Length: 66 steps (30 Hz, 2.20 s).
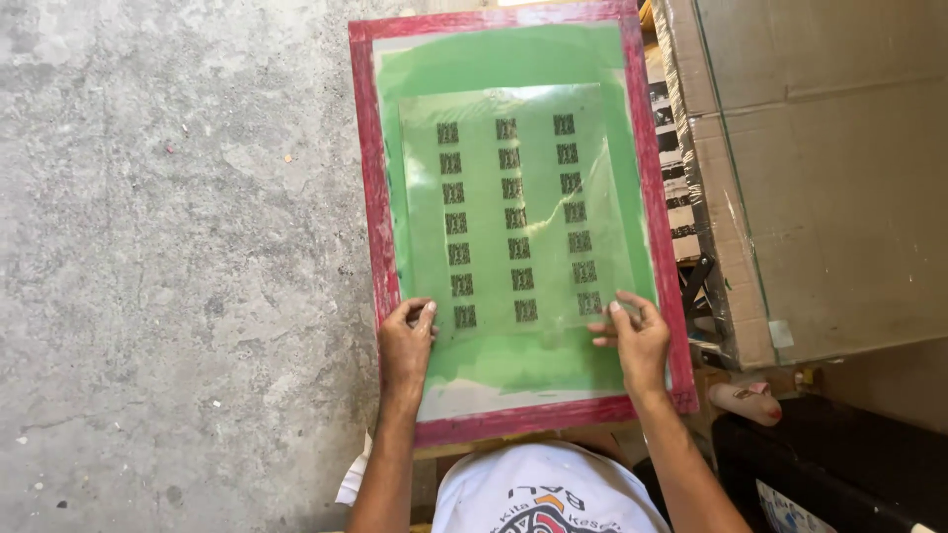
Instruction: Preparing a screen-printing frame by aligning and smoothing a transparency sheet with QR codes onto the screen mesh.
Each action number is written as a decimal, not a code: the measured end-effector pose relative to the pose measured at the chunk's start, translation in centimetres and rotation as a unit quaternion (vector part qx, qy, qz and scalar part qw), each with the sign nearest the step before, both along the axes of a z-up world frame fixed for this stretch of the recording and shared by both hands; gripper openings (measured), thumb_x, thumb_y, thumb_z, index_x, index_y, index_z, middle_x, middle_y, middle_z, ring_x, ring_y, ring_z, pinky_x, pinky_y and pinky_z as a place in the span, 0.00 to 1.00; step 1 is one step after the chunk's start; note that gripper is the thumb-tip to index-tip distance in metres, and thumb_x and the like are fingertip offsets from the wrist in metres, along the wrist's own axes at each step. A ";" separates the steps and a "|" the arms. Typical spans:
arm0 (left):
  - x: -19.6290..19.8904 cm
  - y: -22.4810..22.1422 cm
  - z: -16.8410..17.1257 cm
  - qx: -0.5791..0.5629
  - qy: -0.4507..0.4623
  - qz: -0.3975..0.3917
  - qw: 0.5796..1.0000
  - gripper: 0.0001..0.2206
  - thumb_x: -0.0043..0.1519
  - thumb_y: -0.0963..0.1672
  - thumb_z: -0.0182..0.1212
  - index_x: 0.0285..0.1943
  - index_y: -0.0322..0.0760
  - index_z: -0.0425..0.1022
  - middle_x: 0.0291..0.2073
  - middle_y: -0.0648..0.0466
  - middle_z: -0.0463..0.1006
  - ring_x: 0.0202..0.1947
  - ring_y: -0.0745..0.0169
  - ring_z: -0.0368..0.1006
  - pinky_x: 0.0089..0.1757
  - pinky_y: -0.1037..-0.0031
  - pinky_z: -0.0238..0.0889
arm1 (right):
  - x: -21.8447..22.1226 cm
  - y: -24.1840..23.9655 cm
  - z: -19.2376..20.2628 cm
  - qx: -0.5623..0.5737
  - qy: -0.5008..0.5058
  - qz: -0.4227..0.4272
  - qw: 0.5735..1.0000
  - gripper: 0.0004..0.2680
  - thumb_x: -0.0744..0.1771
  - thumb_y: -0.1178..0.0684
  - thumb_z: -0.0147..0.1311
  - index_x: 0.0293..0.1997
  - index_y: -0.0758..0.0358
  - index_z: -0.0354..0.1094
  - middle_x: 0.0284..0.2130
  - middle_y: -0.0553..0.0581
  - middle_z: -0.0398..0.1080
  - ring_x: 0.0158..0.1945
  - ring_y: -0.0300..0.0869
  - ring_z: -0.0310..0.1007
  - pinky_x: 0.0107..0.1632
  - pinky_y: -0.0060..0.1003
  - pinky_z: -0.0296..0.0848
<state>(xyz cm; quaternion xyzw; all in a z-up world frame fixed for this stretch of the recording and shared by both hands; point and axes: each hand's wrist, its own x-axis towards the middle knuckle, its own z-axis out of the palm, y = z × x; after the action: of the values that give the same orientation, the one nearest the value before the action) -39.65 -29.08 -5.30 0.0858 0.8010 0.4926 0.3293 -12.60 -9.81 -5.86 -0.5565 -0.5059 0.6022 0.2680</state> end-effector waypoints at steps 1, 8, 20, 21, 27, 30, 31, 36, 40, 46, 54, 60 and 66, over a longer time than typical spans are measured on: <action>0.2 0.0 0.4 -0.025 0.007 0.006 1.000 0.09 0.63 0.43 0.64 0.48 0.32 0.81 0.33 0.50 0.85 0.26 0.68 0.78 0.28 0.77 0.70 | 0.4 -0.1 -0.1 0.016 -0.029 0.002 0.999 0.11 0.68 0.59 0.52 0.57 0.70 0.65 0.36 0.61 0.77 0.31 0.44 0.80 0.26 0.33 0.78; 0.9 -1.0 -0.6 -0.060 0.127 -0.032 0.990 0.11 0.60 0.42 0.70 0.48 0.30 0.80 0.32 0.49 0.84 0.29 0.69 0.79 0.32 0.78 0.71 | 3.3 0.6 -1.3 0.056 -0.123 0.043 0.990 0.08 0.71 0.56 0.53 0.52 0.70 0.72 0.31 0.55 0.74 0.24 0.37 0.72 0.24 0.30 0.67; 0.4 -0.4 -0.3 0.008 0.058 0.014 0.998 0.08 0.65 0.43 0.65 0.46 0.30 0.81 0.31 0.52 0.83 0.26 0.69 0.76 0.29 0.77 0.71 | 3.7 2.5 -1.2 0.102 -0.052 0.057 0.992 0.07 0.71 0.56 0.56 0.46 0.71 0.73 0.33 0.54 0.76 0.31 0.33 0.75 0.29 0.28 0.73; 0.2 0.2 0.3 -0.030 0.084 -0.002 0.996 0.09 0.65 0.43 0.65 0.46 0.30 0.81 0.30 0.52 0.84 0.25 0.69 0.76 0.30 0.75 0.70 | 3.5 2.9 -1.2 0.106 -0.093 0.062 0.988 0.07 0.71 0.55 0.57 0.45 0.71 0.74 0.30 0.54 0.76 0.29 0.34 0.73 0.29 0.29 0.71; -0.8 2.0 0.8 -0.070 0.080 0.022 0.994 0.09 0.61 0.44 0.67 0.44 0.32 0.82 0.29 0.50 0.85 0.24 0.67 0.77 0.29 0.74 0.70 | 2.6 3.9 -2.8 0.111 -0.150 0.019 0.982 0.08 0.67 0.53 0.61 0.39 0.69 0.76 0.25 0.54 0.76 0.24 0.34 0.72 0.27 0.31 0.70; -1.3 2.6 0.6 -0.081 0.037 0.043 0.995 0.08 0.61 0.44 0.67 0.45 0.34 0.83 0.30 0.52 0.86 0.25 0.69 0.78 0.28 0.77 0.71 | 1.5 4.1 -1.7 0.082 -0.165 0.009 0.983 0.09 0.67 0.52 0.62 0.38 0.70 0.76 0.24 0.55 0.76 0.24 0.34 0.72 0.27 0.31 0.69; -1.2 2.6 0.4 -0.089 0.012 0.052 0.995 0.08 0.61 0.43 0.67 0.45 0.35 0.82 0.30 0.53 0.86 0.25 0.70 0.78 0.27 0.78 0.72 | 1.5 3.9 -1.0 0.059 -0.189 0.005 0.980 0.09 0.67 0.52 0.62 0.38 0.70 0.77 0.23 0.55 0.76 0.24 0.35 0.72 0.27 0.31 0.69; -1.3 2.7 -0.1 -0.083 -0.002 0.067 0.994 0.08 0.60 0.43 0.68 0.44 0.33 0.82 0.30 0.52 0.85 0.25 0.71 0.77 0.28 0.78 0.72 | 1.4 4.0 -1.4 0.045 -0.210 0.009 0.977 0.09 0.66 0.51 0.63 0.37 0.69 0.77 0.23 0.54 0.76 0.23 0.35 0.72 0.26 0.31 0.69; -1.4 2.9 -0.2 -0.068 0.016 0.068 0.995 0.08 0.60 0.43 0.68 0.43 0.32 0.82 0.29 0.52 0.85 0.25 0.71 0.77 0.28 0.78 0.71 | 0.8 4.5 -1.0 0.048 -0.248 0.020 0.967 0.09 0.66 0.50 0.62 0.36 0.68 0.77 0.21 0.54 0.76 0.22 0.35 0.72 0.25 0.32 0.69; -1.2 1.8 -1.2 -0.063 0.044 0.038 0.996 0.07 0.62 0.43 0.68 0.43 0.31 0.81 0.27 0.54 0.82 0.24 0.71 0.73 0.27 0.78 0.65 | 1.1 4.4 0.1 0.069 -0.258 0.053 0.962 0.10 0.68 0.49 0.63 0.35 0.68 0.74 0.22 0.53 0.73 0.23 0.34 0.71 0.27 0.32 0.68; -0.9 2.0 0.6 -0.036 -0.017 0.056 0.998 0.06 0.64 0.42 0.67 0.45 0.32 0.80 0.30 0.56 0.81 0.24 0.76 0.73 0.26 0.83 0.65 | 1.8 4.6 -0.9 0.055 -0.213 0.053 0.974 0.09 0.68 0.52 0.64 0.35 0.69 0.74 0.23 0.52 0.73 0.22 0.33 0.69 0.24 0.29 0.66; -1.2 1.5 -1.0 0.008 -0.030 0.063 0.998 0.06 0.64 0.41 0.67 0.45 0.31 0.79 0.30 0.57 0.81 0.25 0.77 0.73 0.26 0.84 0.65 | 1.9 5.0 -0.8 0.059 -0.194 0.064 0.977 0.09 0.69 0.53 0.65 0.34 0.68 0.73 0.22 0.52 0.73 0.21 0.32 0.69 0.23 0.28 0.66; -1.2 1.0 0.0 -0.023 -0.017 0.040 0.999 0.06 0.63 0.41 0.68 0.44 0.32 0.80 0.30 0.56 0.82 0.24 0.76 0.74 0.25 0.84 0.66 | 2.1 4.7 0.1 0.045 -0.203 0.076 0.975 0.09 0.68 0.52 0.65 0.34 0.68 0.73 0.23 0.52 0.74 0.22 0.33 0.71 0.23 0.28 0.68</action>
<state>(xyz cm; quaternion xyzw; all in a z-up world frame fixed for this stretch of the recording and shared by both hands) -40.85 -28.06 -5.28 0.0376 0.8094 0.4878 0.3248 -10.52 -5.15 -5.73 -0.6141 -0.6174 0.4719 0.1379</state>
